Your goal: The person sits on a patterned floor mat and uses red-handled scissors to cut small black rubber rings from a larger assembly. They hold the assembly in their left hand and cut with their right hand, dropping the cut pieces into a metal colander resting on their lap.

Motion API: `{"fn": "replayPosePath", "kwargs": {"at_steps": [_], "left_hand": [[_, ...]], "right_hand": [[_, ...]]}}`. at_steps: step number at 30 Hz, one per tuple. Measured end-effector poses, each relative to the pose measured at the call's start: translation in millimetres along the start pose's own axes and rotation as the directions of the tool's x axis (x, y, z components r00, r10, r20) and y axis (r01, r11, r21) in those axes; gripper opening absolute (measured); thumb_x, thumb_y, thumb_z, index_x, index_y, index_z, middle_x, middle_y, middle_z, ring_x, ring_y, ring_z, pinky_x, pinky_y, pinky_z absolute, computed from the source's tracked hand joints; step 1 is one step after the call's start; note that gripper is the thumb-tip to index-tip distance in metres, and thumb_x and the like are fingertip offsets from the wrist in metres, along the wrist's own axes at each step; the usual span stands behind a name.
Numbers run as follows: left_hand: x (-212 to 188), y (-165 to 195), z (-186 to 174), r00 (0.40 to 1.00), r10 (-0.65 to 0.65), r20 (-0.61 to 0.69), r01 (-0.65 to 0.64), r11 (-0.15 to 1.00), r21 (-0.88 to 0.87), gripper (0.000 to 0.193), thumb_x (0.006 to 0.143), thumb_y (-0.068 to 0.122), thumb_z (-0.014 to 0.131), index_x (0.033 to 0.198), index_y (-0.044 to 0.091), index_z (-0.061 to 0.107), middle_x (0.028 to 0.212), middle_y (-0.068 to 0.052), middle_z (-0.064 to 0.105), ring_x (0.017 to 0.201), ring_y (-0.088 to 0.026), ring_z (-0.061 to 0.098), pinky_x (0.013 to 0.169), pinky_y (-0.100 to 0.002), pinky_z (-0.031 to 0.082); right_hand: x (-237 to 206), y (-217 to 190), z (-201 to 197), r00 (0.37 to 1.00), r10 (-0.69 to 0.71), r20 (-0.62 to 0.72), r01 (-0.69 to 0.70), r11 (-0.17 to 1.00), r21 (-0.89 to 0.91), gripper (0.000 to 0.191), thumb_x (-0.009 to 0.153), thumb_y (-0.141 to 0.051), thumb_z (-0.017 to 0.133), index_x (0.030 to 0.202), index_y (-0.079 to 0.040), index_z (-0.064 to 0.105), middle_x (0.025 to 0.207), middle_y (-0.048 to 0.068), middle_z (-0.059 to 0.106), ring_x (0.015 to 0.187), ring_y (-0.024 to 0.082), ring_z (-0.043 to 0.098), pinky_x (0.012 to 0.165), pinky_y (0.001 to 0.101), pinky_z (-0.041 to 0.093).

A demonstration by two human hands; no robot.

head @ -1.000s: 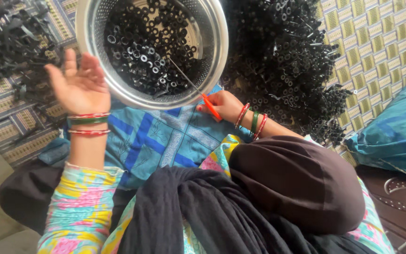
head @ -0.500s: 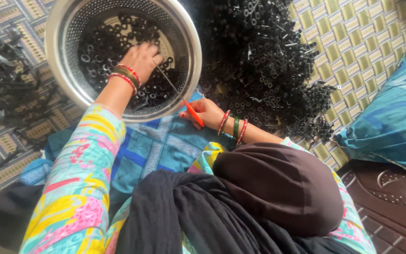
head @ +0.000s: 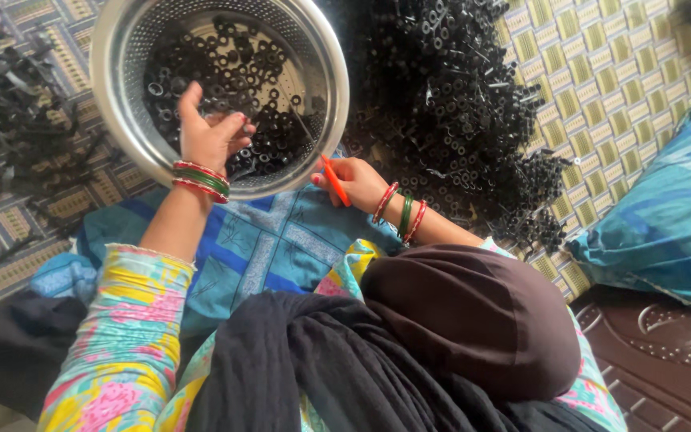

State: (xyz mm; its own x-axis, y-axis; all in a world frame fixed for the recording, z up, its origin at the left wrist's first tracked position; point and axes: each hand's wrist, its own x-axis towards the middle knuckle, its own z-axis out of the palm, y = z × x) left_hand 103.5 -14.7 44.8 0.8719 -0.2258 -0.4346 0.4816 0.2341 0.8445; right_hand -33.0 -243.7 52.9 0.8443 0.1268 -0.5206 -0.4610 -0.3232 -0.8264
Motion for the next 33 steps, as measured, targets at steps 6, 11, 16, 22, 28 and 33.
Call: {"fn": "replayPosePath", "kwargs": {"at_steps": [6,11,16,22,28,33], "left_hand": [[-19,-18,-6,0.979,-0.129,0.158,0.167,0.954,-0.25,0.016,0.097,0.0,0.066,0.112,0.005,0.065,0.1,-0.006,0.073,0.088,-0.018,0.076,0.069,-0.029,0.065],[-34,-33,-9,0.985,-0.033,0.168,0.078,0.96,-0.268,0.015,0.095,-0.003,0.067,0.106,0.007,0.066,0.1,-0.005,0.072,0.089,-0.018,0.074,0.075,-0.031,0.066],[-43,-50,-7,0.975,0.008,0.223,0.051,0.966,-0.254,0.021,0.092,-0.007,0.067,0.107,0.008,0.064,0.101,-0.006,0.073,0.091,-0.017,0.074,0.079,-0.032,0.065],[-44,-66,-2,0.971,0.058,0.234,-0.001,0.972,-0.236,0.026,0.088,-0.011,0.069,0.108,0.005,0.065,0.102,-0.004,0.073,0.091,-0.015,0.073,0.082,-0.034,0.066],[-42,-68,-5,0.96,0.108,0.258,-0.065,0.984,-0.168,0.024,0.09,-0.009,0.071,0.109,0.003,0.064,0.1,-0.005,0.072,0.088,-0.015,0.072,0.077,-0.031,0.064],[-49,-75,-1,0.951,0.042,0.305,0.001,0.99,-0.141,0.032,0.085,-0.008,0.071,0.111,0.004,0.059,0.095,-0.004,0.068,0.082,-0.013,0.07,0.07,-0.029,0.063]], "right_hand": [[-8,-18,-4,0.999,-0.047,-0.008,0.038,0.886,-0.461,0.051,0.089,-0.058,0.065,0.095,-0.008,0.068,0.064,0.004,0.066,0.059,0.018,0.066,0.057,0.0367,0.048],[-12,-33,-3,0.973,-0.228,0.042,0.195,0.709,-0.678,0.052,0.086,-0.059,0.071,0.09,-0.007,0.065,0.065,0.011,0.065,0.064,0.033,0.066,0.06,0.0457,0.048],[-15,-32,-2,0.961,-0.274,0.037,0.22,0.677,-0.702,0.051,0.085,-0.056,0.075,0.083,-0.007,0.063,0.066,0.01,0.066,0.064,0.032,0.067,0.061,0.0447,0.05],[-11,-19,5,0.981,-0.195,0.022,0.158,0.719,-0.677,0.049,0.082,-0.056,0.078,0.097,-0.009,0.072,0.067,0.009,0.068,0.062,0.031,0.068,0.059,0.0424,0.05],[-8,-16,4,0.995,-0.095,0.024,0.087,0.743,-0.664,0.045,0.085,-0.056,0.076,0.092,-0.011,0.071,0.064,0.009,0.065,0.06,0.03,0.065,0.058,0.0422,0.048],[-4,-17,3,0.988,-0.132,0.075,0.15,0.772,-0.617,0.048,0.084,-0.052,0.077,0.085,-0.006,0.061,0.061,0.009,0.06,0.057,0.032,0.061,0.055,0.0445,0.044]]}}
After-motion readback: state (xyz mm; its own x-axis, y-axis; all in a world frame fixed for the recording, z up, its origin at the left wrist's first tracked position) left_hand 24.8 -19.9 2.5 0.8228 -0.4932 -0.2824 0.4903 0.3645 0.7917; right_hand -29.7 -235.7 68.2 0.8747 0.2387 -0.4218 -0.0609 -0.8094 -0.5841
